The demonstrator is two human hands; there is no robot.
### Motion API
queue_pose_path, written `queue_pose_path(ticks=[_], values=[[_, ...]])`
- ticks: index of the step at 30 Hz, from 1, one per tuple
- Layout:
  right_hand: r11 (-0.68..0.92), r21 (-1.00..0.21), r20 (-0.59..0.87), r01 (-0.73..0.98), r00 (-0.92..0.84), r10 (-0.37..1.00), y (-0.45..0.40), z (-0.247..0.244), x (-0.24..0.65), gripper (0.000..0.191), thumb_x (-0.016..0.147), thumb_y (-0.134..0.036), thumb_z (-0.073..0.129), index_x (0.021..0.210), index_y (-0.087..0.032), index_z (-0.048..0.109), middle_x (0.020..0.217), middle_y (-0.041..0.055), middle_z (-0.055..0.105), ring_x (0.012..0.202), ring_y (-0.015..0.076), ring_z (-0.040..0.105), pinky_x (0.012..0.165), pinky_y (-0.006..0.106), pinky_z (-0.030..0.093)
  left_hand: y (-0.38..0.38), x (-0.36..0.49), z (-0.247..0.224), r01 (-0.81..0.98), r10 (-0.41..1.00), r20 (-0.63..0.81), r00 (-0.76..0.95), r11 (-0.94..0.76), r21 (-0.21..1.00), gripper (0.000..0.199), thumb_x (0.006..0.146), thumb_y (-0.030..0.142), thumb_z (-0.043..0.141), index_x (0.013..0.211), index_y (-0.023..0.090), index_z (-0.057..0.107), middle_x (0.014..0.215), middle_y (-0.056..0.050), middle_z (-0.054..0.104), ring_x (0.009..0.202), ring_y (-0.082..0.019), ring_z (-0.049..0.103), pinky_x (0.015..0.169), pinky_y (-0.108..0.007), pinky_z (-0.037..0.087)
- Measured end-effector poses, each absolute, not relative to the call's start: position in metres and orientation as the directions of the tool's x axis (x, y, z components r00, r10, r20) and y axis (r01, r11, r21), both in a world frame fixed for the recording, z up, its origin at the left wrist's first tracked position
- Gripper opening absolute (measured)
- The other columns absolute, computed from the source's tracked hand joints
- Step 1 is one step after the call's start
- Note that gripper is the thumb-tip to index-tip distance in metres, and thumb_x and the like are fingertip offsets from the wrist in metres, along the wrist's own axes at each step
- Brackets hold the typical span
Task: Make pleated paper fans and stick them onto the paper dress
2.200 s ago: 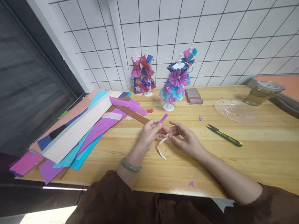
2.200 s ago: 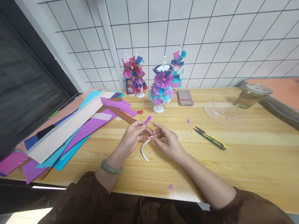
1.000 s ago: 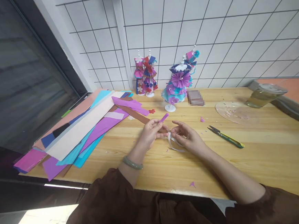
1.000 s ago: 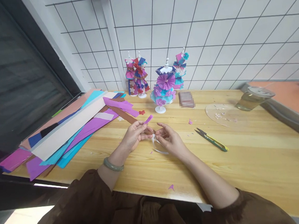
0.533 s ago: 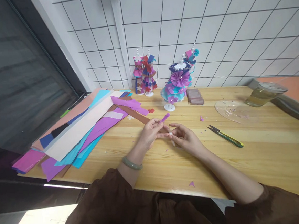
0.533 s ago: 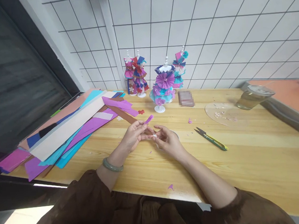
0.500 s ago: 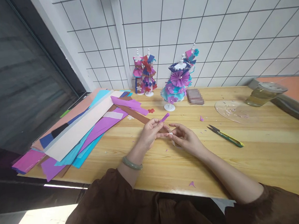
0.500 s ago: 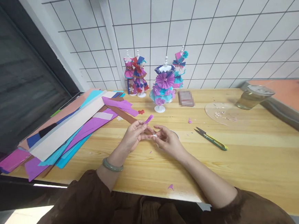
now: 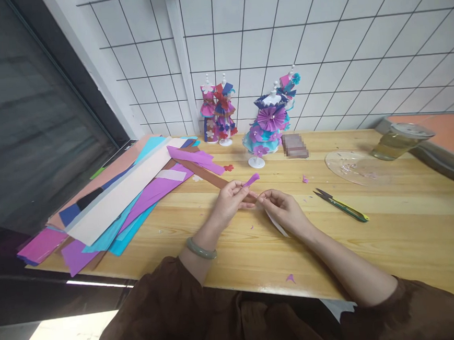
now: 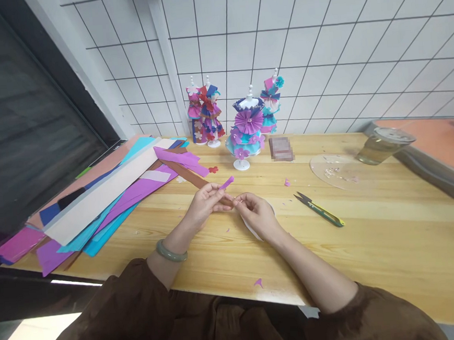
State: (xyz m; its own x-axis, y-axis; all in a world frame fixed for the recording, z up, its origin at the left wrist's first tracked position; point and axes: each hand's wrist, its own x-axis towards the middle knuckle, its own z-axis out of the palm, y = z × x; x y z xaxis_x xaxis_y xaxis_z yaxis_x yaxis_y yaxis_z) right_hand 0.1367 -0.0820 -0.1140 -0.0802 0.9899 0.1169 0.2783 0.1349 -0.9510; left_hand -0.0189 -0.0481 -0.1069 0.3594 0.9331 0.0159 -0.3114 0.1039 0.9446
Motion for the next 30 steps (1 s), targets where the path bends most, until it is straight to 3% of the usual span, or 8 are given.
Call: queue_pose_path(ticks=[6, 13, 22, 30], values=[[0.136, -0.949, 0.121, 0.285, -0.069, 0.99, -0.082, -0.118, 0.137, 0.032, 0.076, -0.048, 0.052, 0.079, -0.016, 0.055, 0.057, -0.0026, 0.046, 0.047, 0.0077, 0.035, 0.043, 0.021, 0.025, -0.046, -0.019, -0.109, -0.279, 0.94, 0.03, 0.34, 0.071, 0.958, 0.025, 0.075, 0.035, 0.059, 0.087, 0.014, 0.05, 0.079, -0.007, 0.065, 0.071, -0.015, 0.063, 0.065, -0.03, 0.054], [0.163, -0.93, 0.138, 0.329, -0.099, 0.985, -0.084, -0.118, 0.137, 0.031, 0.077, -0.048, 0.052, 0.08, -0.017, 0.056, 0.06, -0.0019, 0.05, 0.048, 0.0075, 0.036, 0.044, 0.021, 0.027, -0.043, -0.02, -0.112, -0.243, 0.967, 0.014, 0.253, 0.05, 0.969, 0.023, 0.074, 0.032, 0.06, 0.086, 0.014, 0.052, 0.085, -0.009, 0.065, 0.077, -0.016, 0.063, 0.065, -0.028, 0.053], [0.199, -0.942, 0.16, 0.269, -0.157, 0.974, -0.087, -0.111, 0.135, 0.028, 0.079, -0.045, 0.051, 0.081, -0.017, 0.054, 0.061, -0.0025, 0.047, 0.05, 0.0078, 0.037, 0.045, 0.021, 0.028, -0.042, -0.017, -0.124, -0.11, 0.943, 0.177, 0.28, -0.152, 0.982, 0.02, 0.073, 0.031, 0.06, 0.081, 0.013, 0.06, 0.077, -0.004, 0.061, 0.069, -0.011, 0.057, 0.061, -0.023, 0.049], [0.209, -0.917, 0.172, 0.34, -0.134, 0.976, -0.086, -0.115, 0.135, 0.03, 0.078, -0.047, 0.05, 0.082, -0.018, 0.055, 0.065, -0.0001, 0.054, 0.051, 0.0094, 0.042, 0.048, 0.022, 0.033, -0.046, -0.018, -0.109, -0.221, 0.945, 0.034, 0.325, 0.042, 0.974, 0.019, 0.07, 0.029, 0.063, 0.078, 0.012, 0.058, 0.075, -0.006, 0.065, 0.064, -0.011, 0.059, 0.056, -0.021, 0.045]])
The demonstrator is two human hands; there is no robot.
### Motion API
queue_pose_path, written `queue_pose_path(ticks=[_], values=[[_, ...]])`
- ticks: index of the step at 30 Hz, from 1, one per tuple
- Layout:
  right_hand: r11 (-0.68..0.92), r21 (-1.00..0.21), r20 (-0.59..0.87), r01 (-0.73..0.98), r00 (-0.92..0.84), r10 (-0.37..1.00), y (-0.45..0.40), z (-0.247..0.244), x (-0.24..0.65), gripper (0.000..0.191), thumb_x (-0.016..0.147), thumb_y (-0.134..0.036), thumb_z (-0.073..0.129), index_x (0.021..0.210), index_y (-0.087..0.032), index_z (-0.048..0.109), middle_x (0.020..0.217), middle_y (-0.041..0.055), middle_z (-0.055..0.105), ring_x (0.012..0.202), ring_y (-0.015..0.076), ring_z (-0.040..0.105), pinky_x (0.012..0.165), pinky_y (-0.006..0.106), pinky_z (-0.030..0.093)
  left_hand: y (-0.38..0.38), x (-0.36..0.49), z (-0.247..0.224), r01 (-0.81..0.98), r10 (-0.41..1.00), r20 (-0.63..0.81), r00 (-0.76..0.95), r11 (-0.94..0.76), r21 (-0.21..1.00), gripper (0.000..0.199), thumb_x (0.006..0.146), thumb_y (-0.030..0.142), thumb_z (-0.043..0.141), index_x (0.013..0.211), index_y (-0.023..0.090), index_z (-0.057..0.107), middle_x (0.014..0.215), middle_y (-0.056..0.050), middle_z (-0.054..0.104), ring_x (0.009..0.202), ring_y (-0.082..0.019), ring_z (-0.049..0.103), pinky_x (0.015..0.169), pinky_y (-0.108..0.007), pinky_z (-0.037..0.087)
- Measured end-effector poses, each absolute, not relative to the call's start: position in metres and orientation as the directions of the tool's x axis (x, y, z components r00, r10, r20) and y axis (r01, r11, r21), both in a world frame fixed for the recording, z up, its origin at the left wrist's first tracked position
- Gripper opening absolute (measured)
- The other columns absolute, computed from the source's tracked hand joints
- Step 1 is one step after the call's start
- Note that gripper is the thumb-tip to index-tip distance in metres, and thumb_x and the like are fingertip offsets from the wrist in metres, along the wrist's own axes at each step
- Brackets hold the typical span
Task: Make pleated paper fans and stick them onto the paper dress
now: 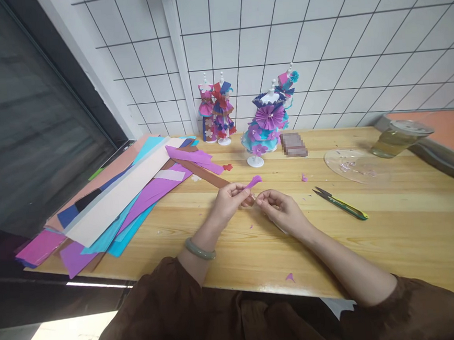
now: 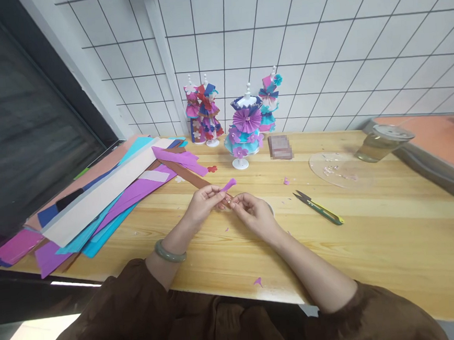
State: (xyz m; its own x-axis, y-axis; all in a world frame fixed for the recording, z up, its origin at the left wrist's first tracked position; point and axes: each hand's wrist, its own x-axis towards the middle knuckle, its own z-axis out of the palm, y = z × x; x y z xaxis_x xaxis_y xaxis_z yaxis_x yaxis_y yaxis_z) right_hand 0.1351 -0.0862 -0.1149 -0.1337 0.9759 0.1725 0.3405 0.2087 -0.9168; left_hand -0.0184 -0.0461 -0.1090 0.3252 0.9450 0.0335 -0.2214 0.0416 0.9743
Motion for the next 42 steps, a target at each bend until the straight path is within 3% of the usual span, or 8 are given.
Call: queue_pose_path(ticks=[6, 17, 24, 28, 34, 42], values=[[0.248, -0.863, 0.211, 0.439, -0.131, 0.969, -0.085, -0.117, 0.137, 0.027, 0.08, -0.044, 0.048, 0.083, -0.019, 0.056, 0.069, 0.0027, 0.059, 0.056, 0.0122, 0.049, 0.052, 0.024, 0.038, -0.048, -0.016, -0.111, -0.2, 0.936, 0.123, 0.33, -0.058, 0.978, 0.019, 0.071, 0.029, 0.062, 0.079, 0.012, 0.059, 0.075, -0.005, 0.065, 0.066, -0.011, 0.059, 0.062, -0.023, 0.046], [0.278, -0.867, 0.225, 0.413, -0.173, 0.959, -0.086, -0.11, 0.134, 0.03, 0.079, -0.045, 0.049, 0.089, -0.018, 0.058, 0.058, -0.0023, 0.048, 0.051, 0.0106, 0.042, 0.049, 0.022, 0.033, -0.047, -0.014, -0.125, -0.066, 0.928, 0.225, 0.296, -0.215, 0.974, 0.022, 0.076, 0.028, 0.056, 0.091, 0.014, 0.062, 0.087, -0.006, 0.065, 0.08, -0.015, 0.059, 0.071, -0.026, 0.047], [0.261, -0.866, 0.197, 0.427, -0.188, 0.962, -0.084, -0.116, 0.137, 0.03, 0.079, -0.044, 0.051, 0.094, -0.019, 0.06, 0.066, 0.0004, 0.058, 0.056, 0.0116, 0.047, 0.053, 0.024, 0.037, -0.045, -0.017, -0.121, -0.047, 0.937, 0.259, 0.235, -0.256, 0.966, 0.019, 0.075, 0.028, 0.056, 0.087, 0.015, 0.062, 0.081, -0.004, 0.064, 0.076, -0.014, 0.058, 0.071, -0.025, 0.045], [0.218, -0.876, 0.158, 0.431, -0.17, 0.973, -0.082, -0.121, 0.139, 0.03, 0.077, -0.045, 0.052, 0.09, -0.018, 0.06, 0.069, 0.002, 0.061, 0.056, 0.0117, 0.049, 0.052, 0.024, 0.038, -0.043, -0.018, -0.121, -0.047, 0.942, 0.255, 0.219, -0.25, 0.967, 0.019, 0.075, 0.028, 0.057, 0.087, 0.014, 0.062, 0.081, -0.004, 0.064, 0.076, -0.013, 0.057, 0.072, -0.025, 0.044], [0.169, -0.95, 0.134, 0.264, -0.146, 0.98, -0.078, -0.127, 0.139, 0.033, 0.071, -0.044, 0.06, 0.089, -0.017, 0.055, 0.072, 0.0034, 0.063, 0.058, 0.0128, 0.054, 0.053, 0.025, 0.041, -0.041, -0.019, -0.119, -0.089, 0.958, 0.191, 0.212, -0.176, 0.98, 0.018, 0.073, 0.029, 0.058, 0.082, 0.013, 0.061, 0.072, -0.002, 0.062, 0.067, -0.011, 0.055, 0.063, -0.022, 0.044], [0.178, -0.945, 0.146, 0.275, -0.133, 0.98, -0.079, -0.123, 0.137, 0.034, 0.068, -0.044, 0.064, 0.089, -0.018, 0.055, 0.077, 0.0048, 0.064, 0.062, 0.0148, 0.058, 0.056, 0.028, 0.045, -0.041, -0.019, -0.117, -0.133, 0.958, 0.163, 0.234, -0.135, 0.982, 0.021, 0.073, 0.03, 0.059, 0.083, 0.012, 0.06, 0.067, -0.004, 0.064, 0.06, -0.011, 0.059, 0.056, -0.022, 0.047]])
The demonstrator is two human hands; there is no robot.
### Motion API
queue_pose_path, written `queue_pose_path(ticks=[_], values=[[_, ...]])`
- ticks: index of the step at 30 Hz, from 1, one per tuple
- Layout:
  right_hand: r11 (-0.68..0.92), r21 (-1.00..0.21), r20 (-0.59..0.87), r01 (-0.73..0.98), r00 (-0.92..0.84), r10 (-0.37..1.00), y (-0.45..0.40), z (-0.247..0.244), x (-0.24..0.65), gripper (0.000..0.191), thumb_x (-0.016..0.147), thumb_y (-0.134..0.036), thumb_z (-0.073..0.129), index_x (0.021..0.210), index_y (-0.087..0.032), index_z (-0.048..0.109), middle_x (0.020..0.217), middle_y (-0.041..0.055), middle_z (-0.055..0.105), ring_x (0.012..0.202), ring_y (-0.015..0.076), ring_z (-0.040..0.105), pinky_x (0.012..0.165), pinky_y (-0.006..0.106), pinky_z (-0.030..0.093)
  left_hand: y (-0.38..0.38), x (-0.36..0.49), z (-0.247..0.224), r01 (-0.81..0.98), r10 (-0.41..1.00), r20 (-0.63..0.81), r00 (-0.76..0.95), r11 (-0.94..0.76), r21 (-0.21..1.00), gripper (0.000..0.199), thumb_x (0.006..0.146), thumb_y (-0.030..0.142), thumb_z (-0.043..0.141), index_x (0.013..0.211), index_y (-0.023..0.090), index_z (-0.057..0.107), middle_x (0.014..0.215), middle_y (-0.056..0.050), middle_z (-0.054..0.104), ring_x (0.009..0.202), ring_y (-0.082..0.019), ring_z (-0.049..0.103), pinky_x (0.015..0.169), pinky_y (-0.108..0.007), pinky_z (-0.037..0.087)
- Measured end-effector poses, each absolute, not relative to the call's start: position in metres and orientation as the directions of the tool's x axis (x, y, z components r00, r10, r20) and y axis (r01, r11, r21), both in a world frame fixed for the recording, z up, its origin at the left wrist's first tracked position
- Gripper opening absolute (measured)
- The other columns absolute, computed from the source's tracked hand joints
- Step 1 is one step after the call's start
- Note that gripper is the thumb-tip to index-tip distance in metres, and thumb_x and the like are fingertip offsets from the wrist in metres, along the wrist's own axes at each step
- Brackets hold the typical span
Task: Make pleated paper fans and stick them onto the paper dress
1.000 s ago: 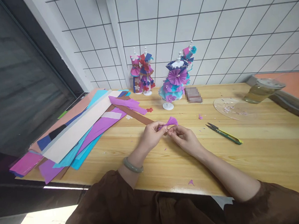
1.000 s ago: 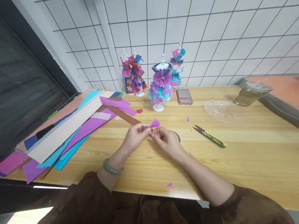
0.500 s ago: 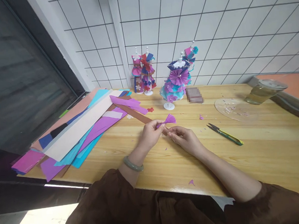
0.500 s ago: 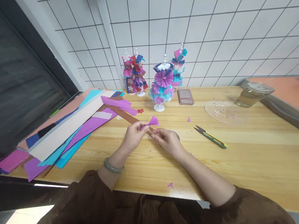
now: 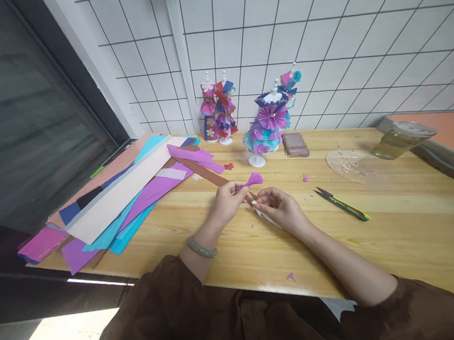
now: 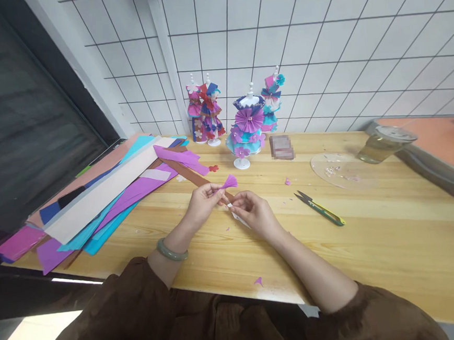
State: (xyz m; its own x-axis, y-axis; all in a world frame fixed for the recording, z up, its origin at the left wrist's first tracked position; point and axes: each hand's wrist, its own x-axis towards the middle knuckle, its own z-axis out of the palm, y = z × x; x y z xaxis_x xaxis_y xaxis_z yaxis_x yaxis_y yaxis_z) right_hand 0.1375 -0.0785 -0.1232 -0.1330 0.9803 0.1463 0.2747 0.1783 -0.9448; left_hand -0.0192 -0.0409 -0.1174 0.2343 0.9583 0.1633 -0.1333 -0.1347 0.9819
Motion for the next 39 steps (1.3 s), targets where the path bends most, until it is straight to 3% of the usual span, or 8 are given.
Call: queue_pose_path(ticks=[4, 10, 21, 27, 34, 39], values=[[0.242, -0.887, 0.202, 0.393, -0.142, 0.969, -0.08, -0.123, 0.138, 0.027, 0.071, -0.042, 0.062, 0.081, -0.018, 0.056, 0.071, 0.004, 0.061, 0.055, 0.0128, 0.052, 0.049, 0.025, 0.041, -0.041, -0.02, -0.117, -0.133, 0.962, 0.103, 0.252, -0.071, 0.989, 0.025, 0.073, 0.033, 0.059, 0.086, 0.012, 0.059, 0.065, -0.004, 0.064, 0.057, -0.012, 0.06, 0.049, -0.02, 0.047], [0.377, -0.826, 0.3, 0.419, -0.24, 0.923, -0.081, -0.12, 0.137, 0.019, 0.075, -0.037, 0.058, 0.068, -0.019, 0.06, 0.087, 0.0076, 0.061, 0.077, 0.018, 0.057, 0.065, 0.03, 0.045, -0.042, -0.021, -0.115, -0.142, 0.966, 0.075, 0.248, -0.041, 0.989, 0.025, 0.073, 0.033, 0.06, 0.087, 0.012, 0.059, 0.063, -0.004, 0.064, 0.055, -0.011, 0.06, 0.046, -0.018, 0.047], [0.343, -0.855, 0.27, 0.39, -0.231, 0.935, -0.08, -0.124, 0.137, 0.014, 0.073, -0.033, 0.061, 0.07, -0.019, 0.062, 0.089, 0.0087, 0.059, 0.083, 0.0196, 0.057, 0.071, 0.032, 0.046, -0.043, -0.021, -0.118, -0.222, 0.959, 0.062, 0.275, 0.001, 0.975, 0.024, 0.073, 0.033, 0.06, 0.086, 0.013, 0.056, 0.072, -0.003, 0.061, 0.066, -0.013, 0.061, 0.052, -0.022, 0.053], [0.364, -0.838, 0.284, 0.408, -0.243, 0.927, -0.079, -0.125, 0.138, 0.015, 0.073, -0.033, 0.061, 0.071, -0.018, 0.065, 0.088, 0.0081, 0.06, 0.082, 0.0186, 0.058, 0.07, 0.031, 0.046, -0.044, -0.022, -0.117, -0.215, 0.95, -0.003, 0.313, 0.074, 0.974, 0.024, 0.074, 0.032, 0.06, 0.088, 0.013, 0.054, 0.075, -0.004, 0.061, 0.06, -0.01, 0.06, 0.057, -0.024, 0.054], [0.312, -0.876, 0.235, 0.369, -0.239, 0.942, -0.077, -0.127, 0.139, 0.021, 0.071, -0.039, 0.063, 0.072, -0.018, 0.067, 0.089, 0.0078, 0.063, 0.086, 0.0194, 0.059, 0.073, 0.03, 0.046, -0.045, -0.024, -0.114, -0.292, 0.93, -0.032, 0.366, 0.147, 0.945, 0.023, 0.076, 0.032, 0.059, 0.087, 0.014, 0.051, 0.074, -0.003, 0.061, 0.071, -0.014, 0.063, 0.066, -0.03, 0.055], [0.115, -0.948, 0.061, 0.297, -0.183, 0.981, -0.08, -0.115, 0.141, 0.031, 0.071, -0.046, 0.06, 0.076, -0.016, 0.065, 0.091, 0.0072, 0.066, 0.078, 0.0174, 0.06, 0.067, 0.028, 0.046, -0.043, -0.026, -0.115, -0.337, 0.934, -0.046, 0.355, 0.174, 0.925, 0.024, 0.073, 0.03, 0.063, 0.085, 0.014, 0.049, 0.074, -0.002, 0.061, 0.073, -0.016, 0.065, 0.069, -0.032, 0.054]])
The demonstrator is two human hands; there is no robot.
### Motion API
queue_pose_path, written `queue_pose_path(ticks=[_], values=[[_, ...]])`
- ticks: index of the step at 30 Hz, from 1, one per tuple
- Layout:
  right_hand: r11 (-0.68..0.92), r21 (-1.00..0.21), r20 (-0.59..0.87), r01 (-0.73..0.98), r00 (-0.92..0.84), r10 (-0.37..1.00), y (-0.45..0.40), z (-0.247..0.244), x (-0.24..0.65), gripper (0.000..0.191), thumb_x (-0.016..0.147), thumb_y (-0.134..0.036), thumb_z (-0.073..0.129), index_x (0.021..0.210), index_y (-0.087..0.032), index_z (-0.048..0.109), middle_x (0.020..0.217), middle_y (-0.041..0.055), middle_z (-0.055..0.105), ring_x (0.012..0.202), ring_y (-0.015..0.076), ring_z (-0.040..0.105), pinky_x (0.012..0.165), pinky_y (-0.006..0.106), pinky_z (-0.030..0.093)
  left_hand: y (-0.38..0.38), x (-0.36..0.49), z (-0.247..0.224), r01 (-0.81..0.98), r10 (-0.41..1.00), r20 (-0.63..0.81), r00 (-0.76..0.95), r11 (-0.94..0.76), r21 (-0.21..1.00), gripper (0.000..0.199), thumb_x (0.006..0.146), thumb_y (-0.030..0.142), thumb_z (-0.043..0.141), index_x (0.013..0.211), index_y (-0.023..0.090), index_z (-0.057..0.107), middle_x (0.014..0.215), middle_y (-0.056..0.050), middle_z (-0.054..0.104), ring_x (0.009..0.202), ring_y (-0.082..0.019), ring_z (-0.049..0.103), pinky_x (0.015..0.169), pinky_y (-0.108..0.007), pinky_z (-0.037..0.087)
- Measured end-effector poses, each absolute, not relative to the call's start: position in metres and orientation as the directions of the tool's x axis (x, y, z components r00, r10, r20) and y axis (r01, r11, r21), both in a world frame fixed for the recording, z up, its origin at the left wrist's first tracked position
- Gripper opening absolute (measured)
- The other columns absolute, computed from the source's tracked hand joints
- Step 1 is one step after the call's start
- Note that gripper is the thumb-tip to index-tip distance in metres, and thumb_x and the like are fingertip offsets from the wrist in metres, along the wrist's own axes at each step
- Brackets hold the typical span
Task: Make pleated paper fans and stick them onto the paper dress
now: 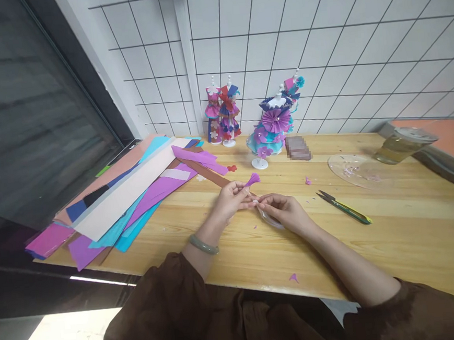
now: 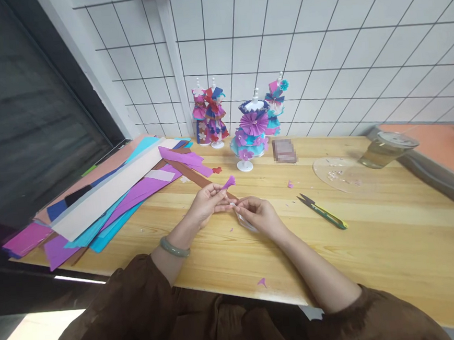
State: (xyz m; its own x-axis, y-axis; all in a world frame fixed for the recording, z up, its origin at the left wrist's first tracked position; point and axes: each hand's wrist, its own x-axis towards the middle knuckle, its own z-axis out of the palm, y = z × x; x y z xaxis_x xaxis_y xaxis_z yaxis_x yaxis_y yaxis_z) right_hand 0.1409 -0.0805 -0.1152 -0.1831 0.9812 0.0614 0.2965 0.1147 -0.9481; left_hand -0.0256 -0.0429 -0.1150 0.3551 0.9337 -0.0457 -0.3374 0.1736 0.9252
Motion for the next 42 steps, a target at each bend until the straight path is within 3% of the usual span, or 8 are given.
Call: queue_pose_path(ticks=[9, 13, 17, 20, 25, 28, 34, 42], values=[[-0.172, -0.984, -0.167, -0.041, -0.101, 0.981, -0.077, -0.109, 0.147, 0.035, 0.067, -0.044, 0.067, 0.09, -0.018, 0.064, 0.098, 0.0078, 0.067, 0.089, 0.0192, 0.063, 0.082, 0.03, 0.048, -0.044, -0.026, -0.116, -0.355, 0.932, -0.047, 0.36, 0.183, 0.917, 0.026, 0.072, 0.031, 0.063, 0.087, 0.015, 0.048, 0.067, 0.0, 0.061, 0.065, -0.014, 0.065, 0.065, -0.029, 0.054], [-0.078, -0.944, -0.098, 0.321, -0.046, 0.994, -0.074, -0.093, 0.172, 0.037, 0.071, -0.044, 0.06, 0.098, -0.018, 0.062, 0.102, 0.0082, 0.066, 0.091, 0.0214, 0.062, 0.081, 0.032, 0.048, -0.045, -0.026, -0.113, -0.357, 0.931, -0.049, 0.361, 0.186, 0.915, 0.029, 0.072, 0.033, 0.064, 0.088, 0.015, 0.048, 0.068, -0.001, 0.061, 0.065, -0.015, 0.065, 0.063, -0.029, 0.055], [0.011, -0.443, 0.066, 0.896, 0.021, 0.998, -0.076, -0.082, 0.22, 0.032, 0.078, -0.038, 0.049, 0.1, -0.017, 0.061, 0.106, 0.0112, 0.063, 0.093, 0.0255, 0.06, 0.079, 0.035, 0.045, -0.047, -0.026, -0.109, -0.352, 0.928, -0.059, 0.368, 0.198, 0.915, 0.028, 0.072, 0.033, 0.063, 0.086, 0.015, 0.047, 0.068, -0.003, 0.062, 0.068, -0.017, 0.066, 0.062, -0.028, 0.054], [-0.139, 0.015, -0.029, 0.99, 0.14, 0.99, -0.087, -0.088, 0.253, 0.025, 0.08, -0.03, 0.043, 0.087, -0.016, 0.062, 0.087, 0.0146, 0.067, 0.083, 0.0291, 0.061, 0.064, 0.035, 0.043, -0.047, -0.026, -0.107, -0.349, 0.932, -0.075, 0.354, 0.206, 0.914, 0.026, 0.072, 0.031, 0.063, 0.085, 0.015, 0.047, 0.067, -0.002, 0.06, 0.068, -0.018, 0.066, 0.06, -0.028, 0.054], [-0.171, 0.148, -0.066, 0.974, 0.182, 0.981, -0.113, -0.102, 0.281, 0.021, 0.078, -0.016, 0.037, 0.072, -0.018, 0.057, 0.077, 0.0141, 0.065, 0.069, 0.0266, 0.061, 0.053, 0.031, 0.037, -0.047, -0.025, -0.108, -0.348, 0.932, -0.057, 0.357, 0.189, 0.918, 0.027, 0.074, 0.033, 0.061, 0.087, 0.016, 0.046, 0.071, -0.001, 0.058, 0.065, -0.017, 0.066, 0.057, -0.027, 0.054], [-0.178, 0.073, -0.045, 0.981, 0.182, 0.982, -0.12, -0.1, 0.282, 0.022, 0.08, -0.022, 0.036, 0.077, -0.019, 0.058, 0.079, 0.0129, 0.065, 0.072, 0.027, 0.06, 0.055, 0.031, 0.037, -0.048, -0.024, -0.108, -0.327, 0.934, -0.043, 0.354, 0.166, 0.93, 0.029, 0.073, 0.036, 0.06, 0.088, 0.016, 0.045, 0.072, -0.001, 0.058, 0.063, -0.017, 0.065, 0.055, -0.026, 0.053], [-0.036, -0.589, -0.076, 0.807, -0.011, 0.997, -0.123, -0.071, 0.241, 0.038, 0.083, -0.047, 0.036, 0.093, -0.017, 0.057, 0.065, 0.0036, 0.057, 0.059, 0.0165, 0.055, 0.057, 0.027, 0.042, -0.05, -0.02, -0.11, -0.298, 0.916, 0.028, 0.4, 0.101, 0.949, 0.034, 0.072, 0.044, 0.058, 0.089, 0.017, 0.044, 0.072, 0.0, 0.058, 0.057, -0.017, 0.065, 0.048, -0.023, 0.051], [0.027, -0.734, -0.276, 0.679, -0.335, 0.901, -0.115, -0.037, 0.178, 0.047, 0.077, -0.061, 0.041, 0.083, -0.019, 0.06, 0.065, 0.0012, 0.05, 0.058, 0.0129, 0.044, 0.05, 0.024, 0.036, -0.054, -0.019, -0.106, -0.24, 0.898, 0.057, 0.436, 0.055, 0.969, 0.032, 0.074, 0.044, 0.055, 0.09, 0.017, 0.046, 0.074, -0.002, 0.06, 0.058, -0.017, 0.065, 0.046, -0.023, 0.05]])
